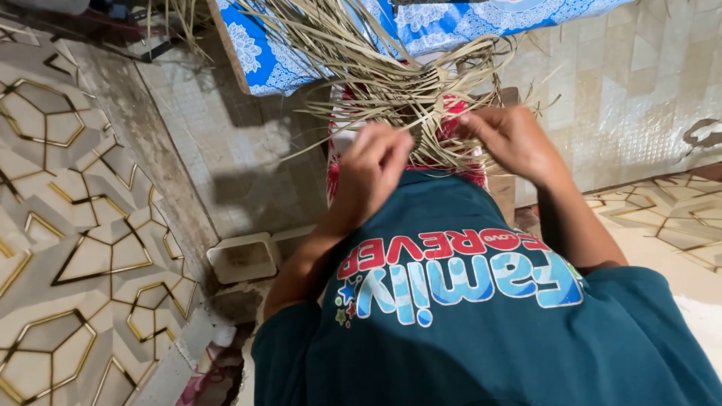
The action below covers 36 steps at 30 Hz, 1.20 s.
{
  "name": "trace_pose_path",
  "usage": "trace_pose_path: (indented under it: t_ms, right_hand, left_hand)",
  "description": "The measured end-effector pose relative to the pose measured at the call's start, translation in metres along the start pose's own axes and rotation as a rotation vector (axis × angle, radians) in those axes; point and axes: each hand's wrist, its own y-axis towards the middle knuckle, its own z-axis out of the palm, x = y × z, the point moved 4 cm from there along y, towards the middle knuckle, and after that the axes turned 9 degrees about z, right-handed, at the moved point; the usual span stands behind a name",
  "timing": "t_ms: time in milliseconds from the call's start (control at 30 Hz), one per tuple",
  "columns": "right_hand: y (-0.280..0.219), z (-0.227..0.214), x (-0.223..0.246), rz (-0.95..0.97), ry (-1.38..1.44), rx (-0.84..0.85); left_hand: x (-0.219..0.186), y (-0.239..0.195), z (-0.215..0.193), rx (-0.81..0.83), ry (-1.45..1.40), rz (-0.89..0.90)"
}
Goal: The person sits on the floor and weaves dried straw or palm fibers by hand, interlacing strands to form a flat woven mat. They repeatedly pull, fold, and tuck the fibers to maintain the weave pattern.
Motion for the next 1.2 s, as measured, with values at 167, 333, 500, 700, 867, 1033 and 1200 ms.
trace_pose_path:
  t_ms: [167, 333, 500, 700, 867, 1033, 1200]
  right_hand:
    - [-0.003, 0.011, -0.006, -0.252, 0.025, -0.238]
    - [-0.004, 0.017, -0.005, -0.301, -0.059, -0.260]
    - [0.012, 0.034, -0.022, -0.268, 0.012, -0.041]
    - [0.020, 0.047, -0.038, -0.172, 0.430, 0.091]
    - [0.011, 0.041, -0.022, -0.151, 0.528, 0.078]
    - [0.003, 0.041, -0.013, -0.086, 0.539, 0.107]
    - [-0.046, -0.017, 0.057, -0.235, 0.506, 0.217]
  left_hand:
    - [0.012, 0.032, -0.002, 0.043, -0.223, -0.235]
    - [0.030, 0.026, 0.014, 0.125, -0.319, -0.389]
    - [0.039, 0.018, 0.021, 0.066, -0.430, -0.484]
    - [0.036, 0.015, 0.026, 0.004, -0.687, -0.888]
    - [0.041, -0.005, 0.042, -0.100, -1.025, -1.037]
    - [0.032, -0.006, 0.037, -0.103, -0.778, -0.892]
    - [0.026, -0.001, 0.029, -0.127, -0.631, -0.749]
